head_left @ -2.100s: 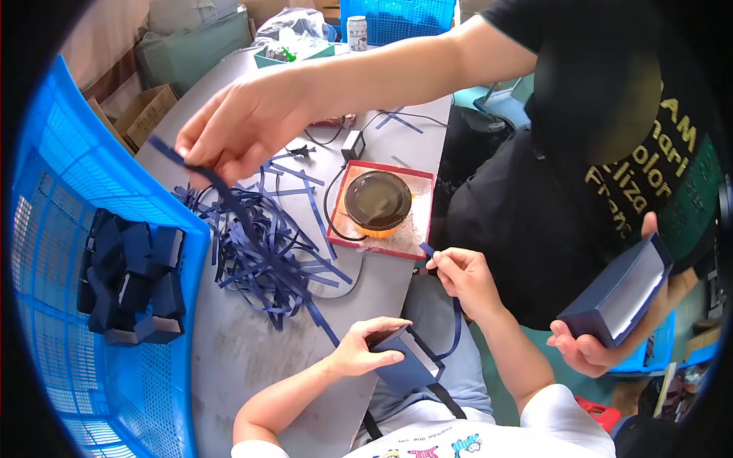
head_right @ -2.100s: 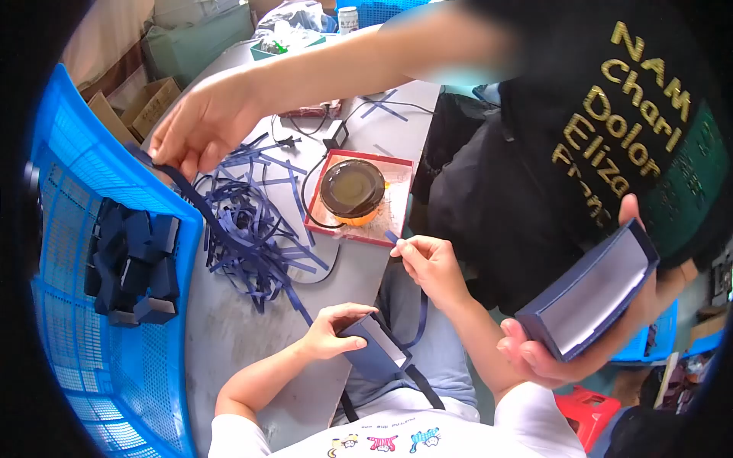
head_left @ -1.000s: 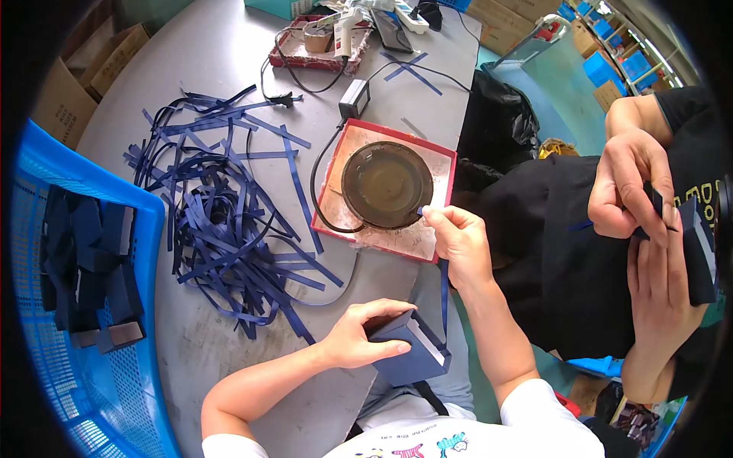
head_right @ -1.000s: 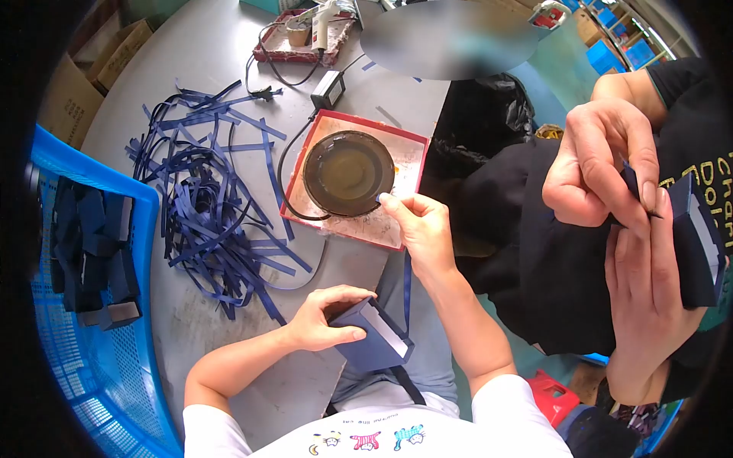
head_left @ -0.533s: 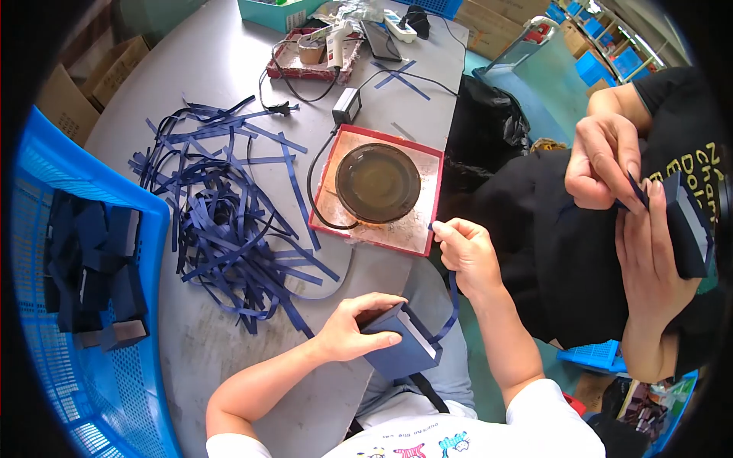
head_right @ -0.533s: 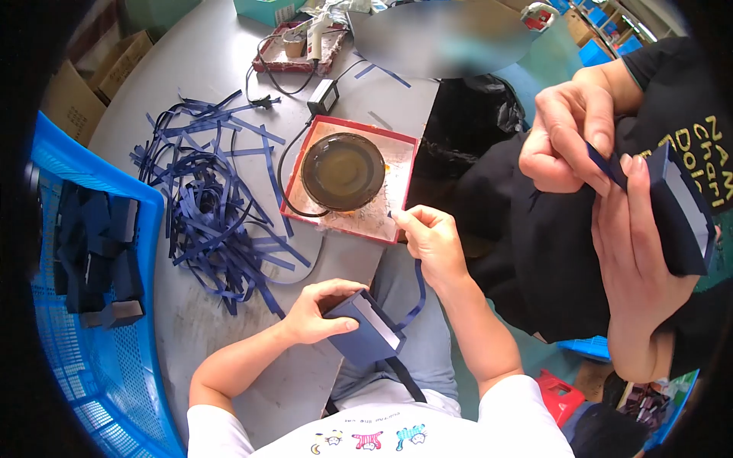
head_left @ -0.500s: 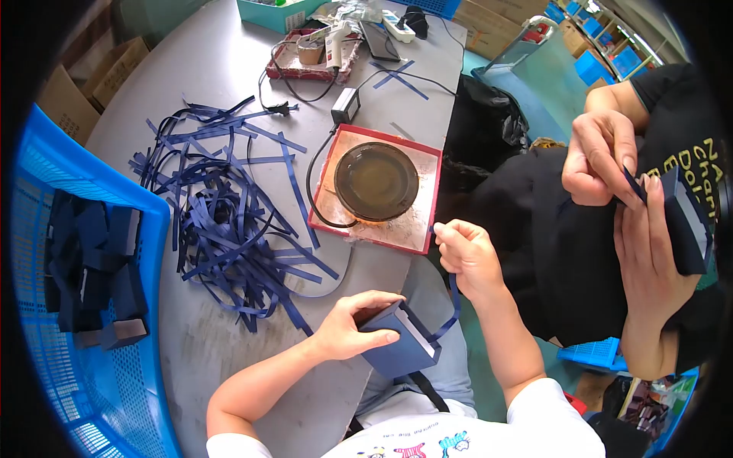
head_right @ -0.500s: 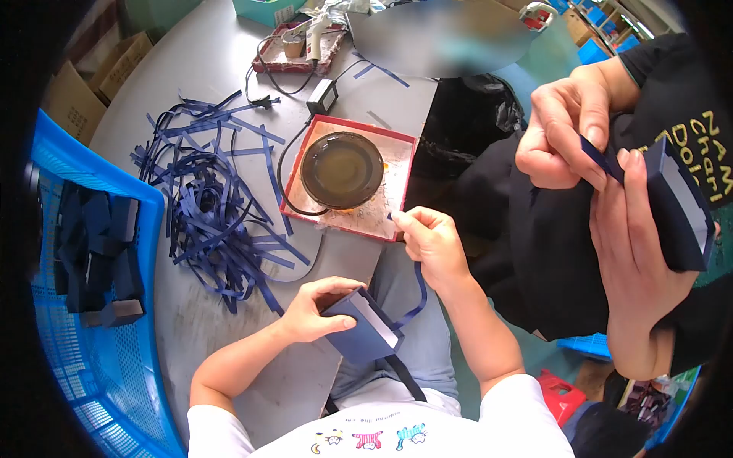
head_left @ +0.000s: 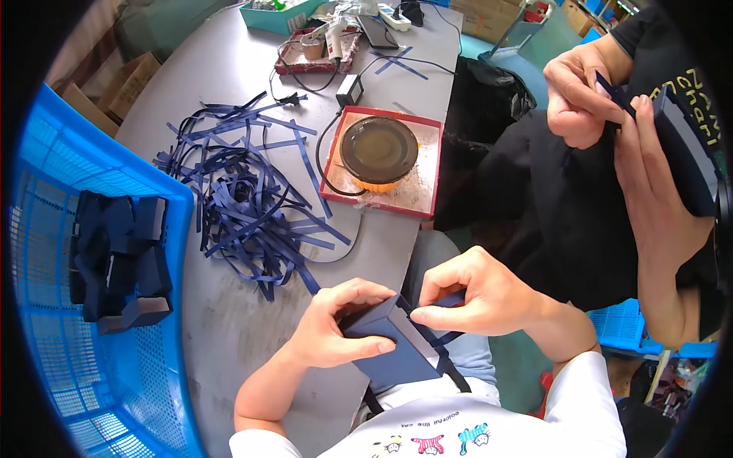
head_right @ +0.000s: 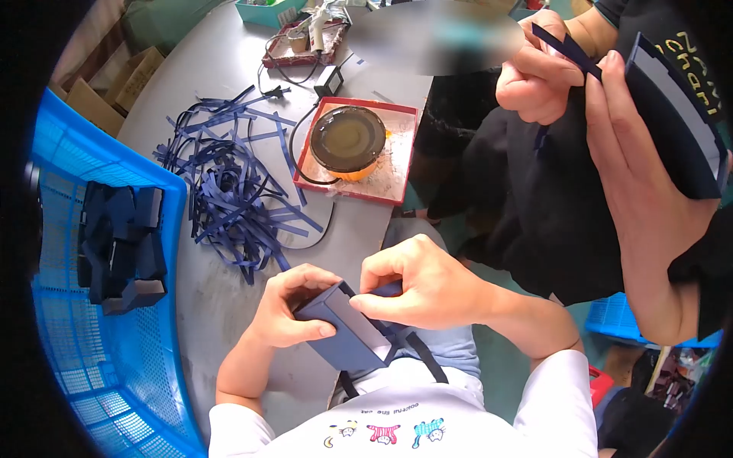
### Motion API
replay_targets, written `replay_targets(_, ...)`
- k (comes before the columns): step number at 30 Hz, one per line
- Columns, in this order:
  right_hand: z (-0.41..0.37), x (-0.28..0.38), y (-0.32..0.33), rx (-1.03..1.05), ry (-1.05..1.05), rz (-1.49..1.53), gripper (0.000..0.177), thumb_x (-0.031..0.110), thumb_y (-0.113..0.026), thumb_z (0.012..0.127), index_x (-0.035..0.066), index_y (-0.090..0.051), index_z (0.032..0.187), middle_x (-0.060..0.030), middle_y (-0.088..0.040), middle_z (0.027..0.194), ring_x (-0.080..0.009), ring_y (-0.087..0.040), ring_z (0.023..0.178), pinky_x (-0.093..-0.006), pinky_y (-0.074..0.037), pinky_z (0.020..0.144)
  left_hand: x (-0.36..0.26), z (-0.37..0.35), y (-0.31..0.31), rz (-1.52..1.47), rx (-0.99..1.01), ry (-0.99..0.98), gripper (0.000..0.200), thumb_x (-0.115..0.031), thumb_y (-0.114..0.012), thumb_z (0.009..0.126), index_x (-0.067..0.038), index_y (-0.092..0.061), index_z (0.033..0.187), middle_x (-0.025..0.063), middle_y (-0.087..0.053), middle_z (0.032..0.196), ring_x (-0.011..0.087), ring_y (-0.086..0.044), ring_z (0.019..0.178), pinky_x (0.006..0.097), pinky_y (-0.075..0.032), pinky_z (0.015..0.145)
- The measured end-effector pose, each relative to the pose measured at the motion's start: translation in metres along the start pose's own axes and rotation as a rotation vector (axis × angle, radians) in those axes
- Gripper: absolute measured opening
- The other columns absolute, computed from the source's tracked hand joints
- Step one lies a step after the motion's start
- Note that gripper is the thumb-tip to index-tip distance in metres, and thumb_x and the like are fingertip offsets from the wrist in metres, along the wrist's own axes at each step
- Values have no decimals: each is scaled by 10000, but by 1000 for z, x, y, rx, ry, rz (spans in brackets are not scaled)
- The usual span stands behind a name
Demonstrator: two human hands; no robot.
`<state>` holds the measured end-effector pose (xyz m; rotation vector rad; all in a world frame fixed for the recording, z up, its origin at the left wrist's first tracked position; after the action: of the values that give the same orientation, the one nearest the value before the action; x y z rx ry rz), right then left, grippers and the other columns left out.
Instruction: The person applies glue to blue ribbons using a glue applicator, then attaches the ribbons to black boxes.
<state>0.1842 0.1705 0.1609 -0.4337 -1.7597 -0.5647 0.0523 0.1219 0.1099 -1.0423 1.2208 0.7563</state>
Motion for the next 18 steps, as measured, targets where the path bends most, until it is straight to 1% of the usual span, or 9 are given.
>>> replay_targets(2, -1, 2, -2, 5, 15, -36, 111, 59, -647, 771, -26, -622, 703, -16, -573, 589, -28, -476, 523, -184, -346, 469, -7, -2, -5, 59, 7, -43, 502, -122, -785, 650, 56, -559, 1061, 104, -617, 924, 124, -595, 832, 244, -468, 756)
replay_targets(5, -1, 3, -4, 8, 14, -84, 125, 76, -642, 768, -23, -622, 693, -24, -572, 575, -36, -476, 505, -188, -346, 461, -12, -4, -9, 120, 28, -53, 501, -121, -783, 649, 56, -559, 1062, 104, -619, 904, 123, -599, 808, 241, -471, 740)
replay_targets(7, -2, 6, -5, 1, 61, -158, 138, 92, -640, 760, -19, -618, 681, -32, -569, 558, -44, -475, 484, -193, -345, 450, -13, -4, -11, 119, 25, -61, 498, -121, -783, 649, 55, -560, 1058, 104, -620, 899, 123, -601, 799, 240, -472, 733)
replay_targets(12, -3, 10, -4, -39, 83, -210, 147, 102, -638, 746, -18, -610, 665, -39, -557, 536, -58, -475, 459, -203, -345, 437, -16, -2, -13, 133, 28, -79, 491, -124, -783, 648, 54, -563, 1049, 103, -623, 893, 122, -602, 790, 238, -473, 727)
replay_targets(14, -3, 13, -4, -41, 89, -215, 149, 102, -637, 742, -18, -608, 659, -40, -552, 529, -61, -474, 454, -205, -345, 434, -18, -2, -13, 132, 35, -114, 490, -124, -782, 649, 58, -561, 1047, 101, -621, 883, 117, -600, 788, 235, -472, 724)
replay_targets(16, -2, 13, -2, -23, 14, -281, 209, 163, -606, 688, -45, -592, 670, -131, -587, 585, -188, -544, 495, -275, -436, 512, -17, -2, -13, 140, 30, -103, 490, -125, -782, 650, 61, -560, 1045, 100, -619, 879, 115, -598, 789, 235, -472, 725)
replay_targets(17, -2, 13, -2, -24, 15, -281, 209, 163, -606, 688, -45, -592, 670, -131, -587, 585, -188, -544, 495, -275, -436, 512, -16, -2, -13, 149, 26, -93, 489, -126, -782, 651, 63, -559, 1043, 99, -617, 875, 112, -597, 790, 234, -471, 725)
replay_targets(18, -2, 13, -1, -43, 22, -329, 204, 162, -605, 680, -41, -592, 671, -139, -590, 594, -209, -556, 506, -284, -444, 522, -15, -2, -13, 150, 26, -93, 489, -126, -782, 651, 63, -559, 1043, 99, -617, 875, 112, -597, 790, 234, -471, 725)
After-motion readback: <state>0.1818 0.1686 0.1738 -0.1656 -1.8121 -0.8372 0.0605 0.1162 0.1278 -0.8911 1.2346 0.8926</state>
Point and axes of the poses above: each hand's wrist, its own z-axis towards the middle knuckle, its own y-axis out of the back of the hand, x = y × z, the point moved 7 cm from there along z, towards the middle knuckle
